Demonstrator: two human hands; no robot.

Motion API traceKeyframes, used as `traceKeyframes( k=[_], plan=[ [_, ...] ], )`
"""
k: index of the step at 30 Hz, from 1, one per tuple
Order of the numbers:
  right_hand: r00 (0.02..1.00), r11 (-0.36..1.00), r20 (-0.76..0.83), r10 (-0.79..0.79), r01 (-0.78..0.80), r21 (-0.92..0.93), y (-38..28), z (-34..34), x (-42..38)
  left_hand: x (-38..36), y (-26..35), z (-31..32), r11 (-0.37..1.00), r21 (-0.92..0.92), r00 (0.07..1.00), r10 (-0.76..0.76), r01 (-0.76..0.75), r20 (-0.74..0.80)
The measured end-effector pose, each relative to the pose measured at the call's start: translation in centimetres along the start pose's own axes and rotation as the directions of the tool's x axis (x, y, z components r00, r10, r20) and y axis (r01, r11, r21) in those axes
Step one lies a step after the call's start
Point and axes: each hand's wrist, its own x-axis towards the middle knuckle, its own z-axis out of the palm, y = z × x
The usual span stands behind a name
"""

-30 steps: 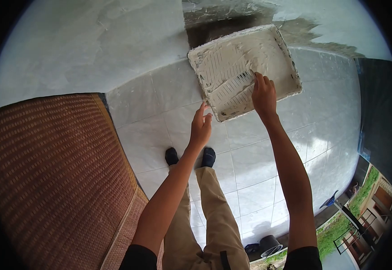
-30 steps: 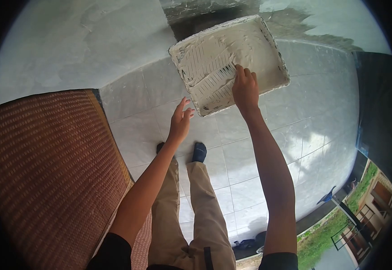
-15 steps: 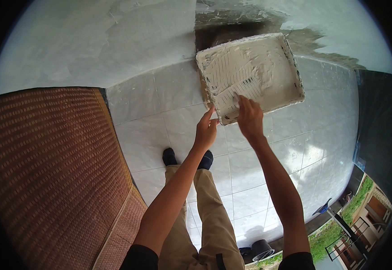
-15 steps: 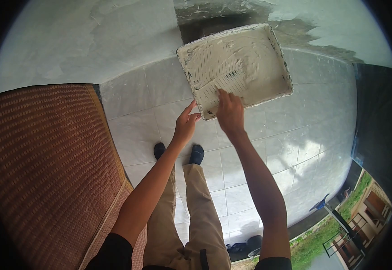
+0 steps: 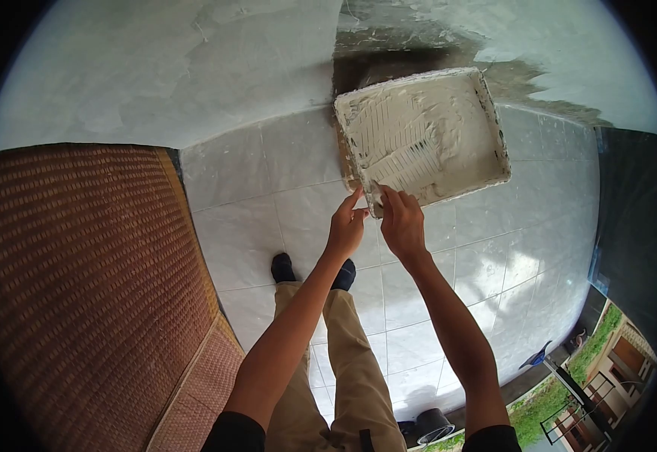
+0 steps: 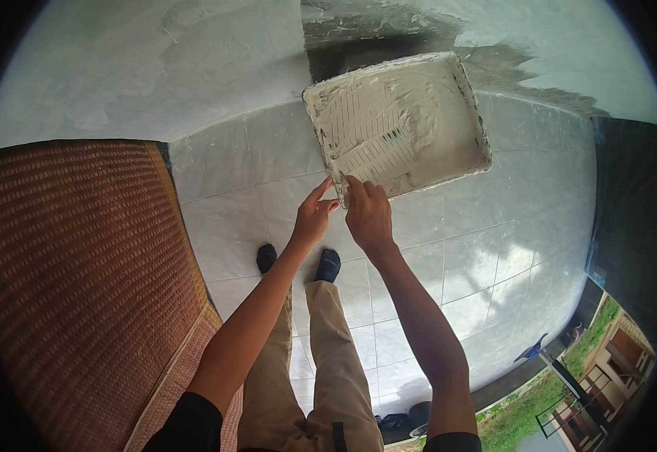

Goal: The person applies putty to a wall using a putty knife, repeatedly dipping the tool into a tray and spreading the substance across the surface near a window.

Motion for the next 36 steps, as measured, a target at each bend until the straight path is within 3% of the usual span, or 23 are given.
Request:
traceKeyframes(
  k=[2, 6, 8, 11, 14, 18, 23, 27, 30, 32, 33, 34, 36],
  plan=[
    [0.994, 0.992, -0.065, 0.087, -0.081, 0.094, 0.1, 0.4, 0.1, 0.0, 0.0, -0.1, 1.000, -0.002, 1.000, 0.001, -0.001, 0.001],
    [0.976, 0.952, -0.042, 0.213, -0.198, 0.235, 0.3, 0.3, 0.9, 0.0, 0.3, -0.3, 0.999, 0.034, 0.998, -0.033, 0.032, 0.047],
    [0.927, 0.868, 0.054, 0.371, -0.367, 0.334, 1.0, 0.3, 1.2, 0.1, 0.3, -0.2, 0.999, 0.029, 0.998, -0.039, 0.038, 0.049],
    [0.886, 0.819, 0.105, 0.452, -0.459, 0.344, 2.1, 0.3, 1.8, -0.1, 0.0, -0.1, 0.992, 0.123, 0.999, 0.007, -0.013, 0.044],
    [0.856, 0.759, 0.194, 0.479, -0.515, 0.398, 3.9, 0.7, 2.8, 0.0, -0.1, -0.1, 0.997, 0.073, 0.999, 0.036, -0.037, 0.014],
    [0.841, 0.692, 0.232, 0.490, -0.536, 0.483, 4.5, 0.8, 3.9, 0.3, -0.4, -0.4, 0.991, 0.119, 0.997, 0.055, -0.061, 0.045],
    [0.775, 0.553, 0.399, 0.490, -0.630, 0.545, 7.4, 1.6, 4.2, 0.3, -0.7, -0.4, 0.980, 0.181, 0.996, 0.080, -0.087, 0.045],
    [0.731, 0.444, 0.441, 0.521, -0.673, 0.592, 6.8, -0.9, 5.0, 0.5, -1.1, -0.4, 0.992, 0.121, 0.999, 0.041, -0.043, 0.024],
    [0.774, 0.482, 0.344, 0.531, -0.610, 0.628, 8.6, -1.8, 5.7, 0.6, -0.9, -0.4, 0.993, 0.112, 0.999, 0.038, -0.039, 0.008],
    [0.815, 0.624, 0.131, 0.565, -0.525, 0.579, 9.4, -1.9, 6.2, 0.7, -1.2, -0.3, 0.994, 0.103, 0.999, 0.041, -0.040, -0.001],
    [0.829, 0.730, 0.023, 0.559, -0.505, 0.461, 9.4, -1.8, 6.6, 0.8, -1.0, -0.3, 0.994, 0.113, 1.000, 0.012, -0.015, 0.025],
    [0.829, 0.729, 0.022, 0.560, -0.504, 0.464, 9.3, -1.7, 7.0, 0.9, -0.9, -0.4, 0.992, 0.124, 0.999, -0.017, 0.011, 0.050],
    [0.847, 0.851, -0.144, 0.511, -0.476, 0.223, 8.8, -1.5, 7.5, 0.8, -0.8, -0.2, 0.991, 0.131, 0.999, -0.020, 0.013, 0.045]
  ],
)
